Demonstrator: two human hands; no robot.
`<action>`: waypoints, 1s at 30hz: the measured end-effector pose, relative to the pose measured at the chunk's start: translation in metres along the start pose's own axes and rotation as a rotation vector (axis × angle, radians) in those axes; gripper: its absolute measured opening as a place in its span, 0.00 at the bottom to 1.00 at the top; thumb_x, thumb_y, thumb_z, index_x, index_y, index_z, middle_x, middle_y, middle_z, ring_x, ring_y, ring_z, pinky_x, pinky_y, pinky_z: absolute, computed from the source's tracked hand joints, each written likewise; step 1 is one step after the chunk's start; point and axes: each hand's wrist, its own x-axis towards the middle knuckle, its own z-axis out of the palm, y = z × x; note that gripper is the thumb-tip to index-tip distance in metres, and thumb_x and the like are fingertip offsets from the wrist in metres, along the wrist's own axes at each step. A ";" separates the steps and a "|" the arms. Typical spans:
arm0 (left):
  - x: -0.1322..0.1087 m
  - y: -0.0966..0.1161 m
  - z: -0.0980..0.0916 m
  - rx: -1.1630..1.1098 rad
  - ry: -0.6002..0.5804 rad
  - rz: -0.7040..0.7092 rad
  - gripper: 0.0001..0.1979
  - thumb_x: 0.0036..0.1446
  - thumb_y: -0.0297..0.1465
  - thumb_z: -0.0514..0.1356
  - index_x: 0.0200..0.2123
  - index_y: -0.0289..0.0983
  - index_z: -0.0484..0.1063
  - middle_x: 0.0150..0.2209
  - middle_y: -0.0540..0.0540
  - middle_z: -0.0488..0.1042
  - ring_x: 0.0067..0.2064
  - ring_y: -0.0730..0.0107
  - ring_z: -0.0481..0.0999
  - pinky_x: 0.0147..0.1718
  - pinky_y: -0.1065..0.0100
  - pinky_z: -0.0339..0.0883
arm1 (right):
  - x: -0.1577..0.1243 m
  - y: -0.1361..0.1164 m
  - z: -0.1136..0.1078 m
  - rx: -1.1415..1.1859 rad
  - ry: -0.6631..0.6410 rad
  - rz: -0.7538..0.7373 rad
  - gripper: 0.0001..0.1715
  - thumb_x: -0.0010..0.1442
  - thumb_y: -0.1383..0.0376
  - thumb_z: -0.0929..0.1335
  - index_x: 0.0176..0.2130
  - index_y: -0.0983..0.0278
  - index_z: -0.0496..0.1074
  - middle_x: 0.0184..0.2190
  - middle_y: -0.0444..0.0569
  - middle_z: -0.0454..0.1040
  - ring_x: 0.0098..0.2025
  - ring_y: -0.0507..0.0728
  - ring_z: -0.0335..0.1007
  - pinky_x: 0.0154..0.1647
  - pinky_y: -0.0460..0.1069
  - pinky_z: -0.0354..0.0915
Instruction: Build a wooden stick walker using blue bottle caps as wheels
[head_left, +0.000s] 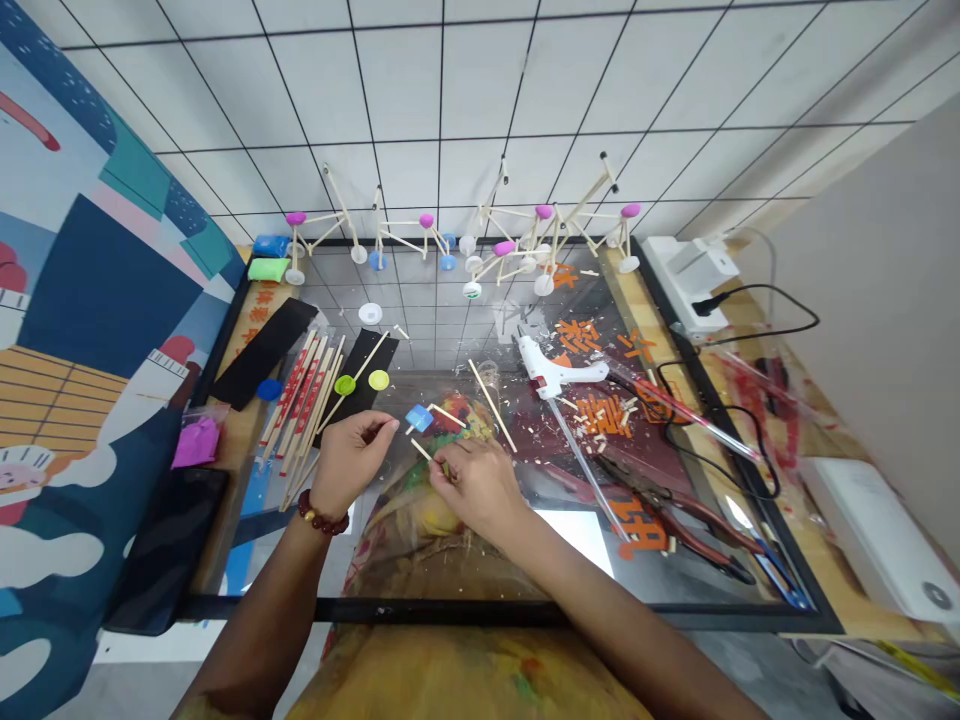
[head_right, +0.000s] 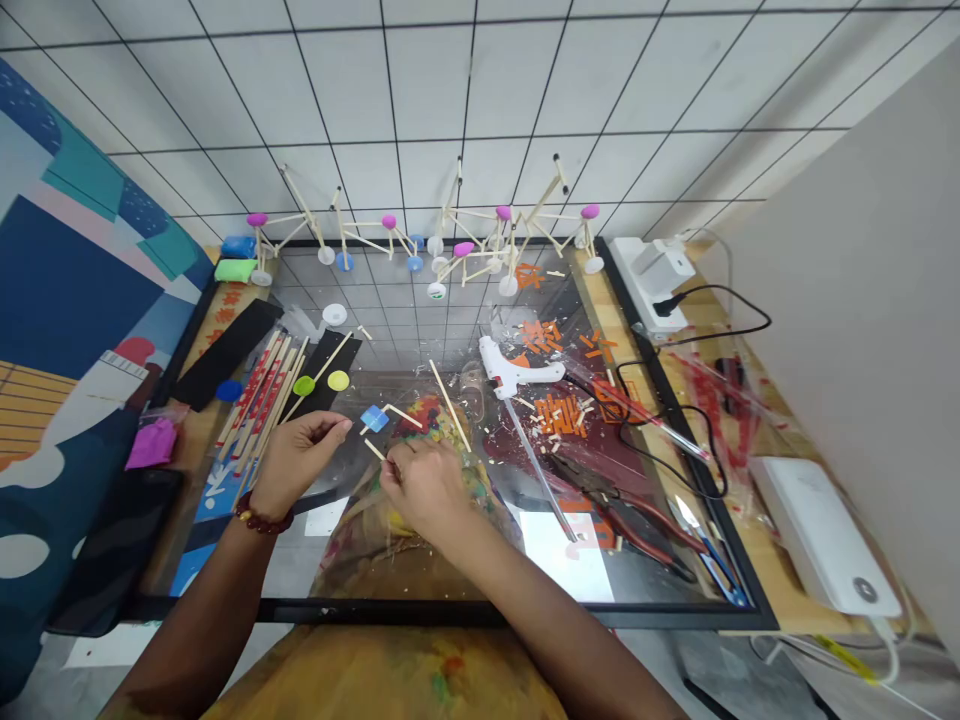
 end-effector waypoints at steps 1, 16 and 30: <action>-0.001 0.001 -0.001 0.026 -0.039 0.002 0.13 0.59 0.40 0.60 0.31 0.38 0.79 0.27 0.49 0.79 0.29 0.68 0.76 0.30 0.69 0.68 | 0.000 0.000 0.000 0.004 0.004 -0.003 0.08 0.62 0.64 0.68 0.32 0.61 0.77 0.31 0.45 0.80 0.35 0.55 0.73 0.40 0.50 0.56; -0.003 -0.001 0.004 0.113 -0.131 0.010 0.14 0.59 0.42 0.60 0.38 0.39 0.79 0.30 0.49 0.81 0.32 0.67 0.78 0.31 0.69 0.68 | 0.004 -0.003 -0.005 -0.025 -0.031 -0.015 0.07 0.61 0.65 0.68 0.32 0.62 0.75 0.31 0.47 0.80 0.35 0.56 0.73 0.39 0.51 0.55; -0.001 -0.011 0.002 0.052 -0.172 -0.068 0.13 0.56 0.40 0.62 0.38 0.37 0.79 0.32 0.47 0.81 0.32 0.68 0.78 0.32 0.70 0.69 | -0.016 0.047 -0.020 0.105 0.308 0.012 0.13 0.66 0.61 0.67 0.30 0.62 0.72 0.27 0.44 0.77 0.30 0.54 0.70 0.37 0.50 0.54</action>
